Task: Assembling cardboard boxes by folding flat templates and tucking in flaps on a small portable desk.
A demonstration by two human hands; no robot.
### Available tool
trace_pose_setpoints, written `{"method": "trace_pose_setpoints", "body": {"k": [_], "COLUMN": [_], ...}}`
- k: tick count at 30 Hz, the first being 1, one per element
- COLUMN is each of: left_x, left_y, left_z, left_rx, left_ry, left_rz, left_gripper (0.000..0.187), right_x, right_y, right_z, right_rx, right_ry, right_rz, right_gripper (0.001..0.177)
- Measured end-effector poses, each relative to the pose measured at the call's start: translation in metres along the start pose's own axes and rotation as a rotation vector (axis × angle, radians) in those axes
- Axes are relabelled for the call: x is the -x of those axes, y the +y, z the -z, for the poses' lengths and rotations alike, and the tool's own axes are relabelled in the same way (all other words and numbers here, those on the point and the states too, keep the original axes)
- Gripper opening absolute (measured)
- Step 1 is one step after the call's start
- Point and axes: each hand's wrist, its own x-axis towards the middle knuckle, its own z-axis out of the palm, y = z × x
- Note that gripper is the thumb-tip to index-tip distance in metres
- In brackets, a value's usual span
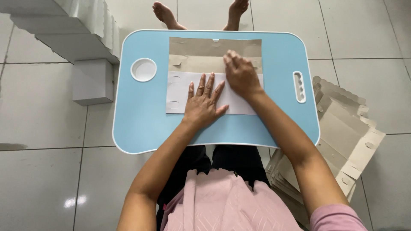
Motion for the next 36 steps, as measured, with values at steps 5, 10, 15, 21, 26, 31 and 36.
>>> {"method": "trace_pose_setpoints", "body": {"k": [5, 10, 15, 21, 26, 31, 36], "left_x": [-0.003, -0.017, -0.036, -0.045, -0.107, -0.105, -0.092], "left_y": [0.005, 0.013, 0.019, 0.011, -0.005, -0.029, -0.071], "left_z": [0.007, -0.001, -0.011, -0.04, -0.063, -0.024, -0.016], "left_rx": [-0.094, -0.06, -0.064, 0.091, -0.018, -0.006, 0.029], "left_ry": [-0.105, -0.066, -0.02, 0.35, 0.492, 0.281, 0.262], "left_rz": [0.035, 0.063, 0.088, 0.0, 0.005, 0.195, 0.337], "left_gripper": [0.083, 0.083, 0.085, 0.059, 0.061, 0.058, 0.06], "right_x": [-0.049, -0.066, -0.062, -0.02, -0.014, -0.017, -0.011], "right_y": [0.039, 0.038, 0.026, 0.009, 0.017, 0.011, 0.004], "right_z": [-0.034, -0.03, 0.012, -0.004, -0.02, -0.003, -0.033], "right_rx": [-0.136, -0.087, 0.079, -0.056, -0.015, -0.08, 0.026], "right_ry": [-0.199, 0.066, 0.325, -0.022, 0.055, -0.013, -0.232], "right_rz": [-0.154, -0.034, 0.006, -0.199, -0.166, -0.21, -0.416], "right_gripper": [0.047, 0.021, 0.024, 0.014, 0.004, 0.008, 0.028]}}
